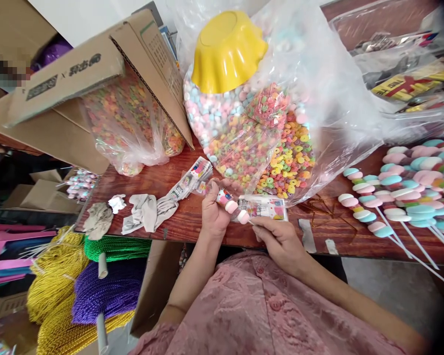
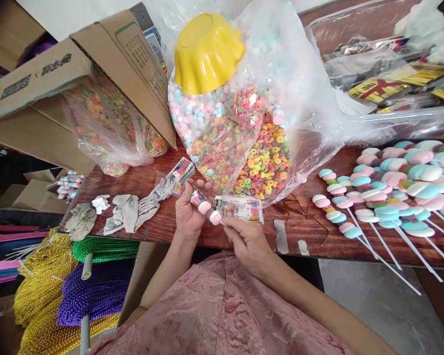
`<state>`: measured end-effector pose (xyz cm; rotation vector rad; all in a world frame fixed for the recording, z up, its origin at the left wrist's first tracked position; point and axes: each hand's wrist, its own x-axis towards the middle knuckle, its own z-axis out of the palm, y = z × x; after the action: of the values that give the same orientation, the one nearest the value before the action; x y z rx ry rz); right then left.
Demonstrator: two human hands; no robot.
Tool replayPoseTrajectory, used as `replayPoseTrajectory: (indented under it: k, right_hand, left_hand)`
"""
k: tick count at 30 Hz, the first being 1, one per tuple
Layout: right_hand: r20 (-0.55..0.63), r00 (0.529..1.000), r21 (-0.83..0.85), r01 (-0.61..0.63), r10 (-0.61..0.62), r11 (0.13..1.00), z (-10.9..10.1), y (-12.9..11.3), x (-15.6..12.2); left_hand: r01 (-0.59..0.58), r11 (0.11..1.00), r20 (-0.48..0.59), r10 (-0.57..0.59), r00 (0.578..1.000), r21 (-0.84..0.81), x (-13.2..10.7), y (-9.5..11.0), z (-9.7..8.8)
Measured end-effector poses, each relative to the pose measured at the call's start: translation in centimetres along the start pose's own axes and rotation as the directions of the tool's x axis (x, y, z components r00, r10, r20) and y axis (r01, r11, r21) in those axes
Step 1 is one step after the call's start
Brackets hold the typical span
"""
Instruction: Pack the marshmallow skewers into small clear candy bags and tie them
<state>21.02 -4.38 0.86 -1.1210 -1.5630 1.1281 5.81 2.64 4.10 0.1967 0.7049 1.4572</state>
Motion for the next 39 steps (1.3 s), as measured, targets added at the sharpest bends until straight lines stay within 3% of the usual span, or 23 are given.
replayPoseTrajectory:
  k: [1,3,5,7,9,11,14,17,19,21,25,27,29,31,34,36,39]
  right_hand:
    - [-0.016,0.989,-0.176,0.144,-0.149,0.974,0.0,0.1,-0.2]
    - [0.015,0.923,-0.466,0.346,-0.384,0.815,0.0,0.3,-0.4]
    - [0.081,0.867,-0.631,0.426,-0.492,0.649,0.0,0.4,-0.4]
    - [0.12,0.849,-0.69,0.443,-0.514,0.572,-0.1,0.5,-0.3]
    - [0.099,0.866,-0.679,0.419,-0.49,0.603,-0.1,0.7,-0.1]
    - [0.012,0.912,-0.576,0.342,-0.41,0.742,-0.2,1.0,0.1]
    - [-0.161,0.97,-0.286,0.132,-0.184,0.949,-0.5,1.4,0.5]
    - [-0.217,0.976,-0.121,-0.009,-0.018,0.993,-0.9,1.5,0.7]
    - [-0.23,0.972,-0.164,0.006,-0.044,0.987,-1.2,1.4,0.6]
    - [-0.206,0.963,-0.321,0.103,-0.175,0.942,-1.4,1.3,0.3]
    - [0.004,0.889,-0.658,0.347,-0.457,0.668,-0.9,1.0,-0.2]
    - [0.089,0.842,-0.702,0.432,-0.533,0.566,-0.4,0.9,-0.3]
    - [0.118,0.827,-0.667,0.476,-0.549,0.574,0.2,0.8,-0.4]
    - [0.051,0.874,-0.556,0.427,-0.483,0.713,0.6,0.9,-0.3]
    - [-0.085,0.973,-0.24,0.189,-0.214,0.952,0.9,1.1,0.1]
    - [-0.074,0.997,-0.016,0.034,-0.035,0.999,1.0,1.0,0.3]
    - [0.007,0.988,0.269,-0.148,0.152,0.952,1.3,0.5,0.6]
  left_hand:
    - [-0.013,1.0,-0.008,0.013,1.0,-0.006,0.1,0.0,0.0]
    - [-0.026,1.0,-0.021,0.026,0.999,-0.003,0.2,-0.1,-0.1]
    - [-0.035,0.999,-0.045,0.036,0.998,0.012,0.3,-0.3,0.0]
    - [-0.045,0.999,-0.067,0.047,0.997,0.025,0.3,-0.5,0.0]
    - [-0.048,0.998,-0.057,0.051,0.997,0.042,0.1,-0.7,0.1]
    - [-0.042,0.997,-0.014,0.043,0.999,0.059,-0.1,-0.6,0.0]
    - [0.028,0.997,0.052,-0.032,0.998,0.077,-0.3,-0.3,-0.2]
    - [0.121,0.989,0.09,-0.128,0.988,0.084,-0.3,0.0,-0.6]
    - [0.138,0.985,0.119,-0.15,0.982,0.099,-0.3,0.0,-0.8]
    - [0.121,0.984,0.14,-0.139,0.98,0.133,-0.3,-0.3,-0.7]
    - [-0.014,0.985,0.1,-0.003,0.995,0.17,-0.5,-1.3,-0.2]
    - [-0.094,0.982,0.048,0.087,0.995,0.165,-0.6,-1.6,0.2]
    - [-0.136,0.976,0.016,0.135,0.991,0.172,-0.7,-1.8,0.4]
    - [-0.131,0.974,0.031,0.128,0.991,0.185,-0.8,-1.7,0.5]
    - [-0.078,0.97,0.099,0.056,0.993,0.229,-1.1,-1.6,0.4]
    - [-0.057,0.958,0.14,0.018,0.99,0.28,-1.3,-1.8,0.3]
    - [-0.015,0.95,0.206,-0.052,0.977,0.311,-1.7,-2.4,0.2]
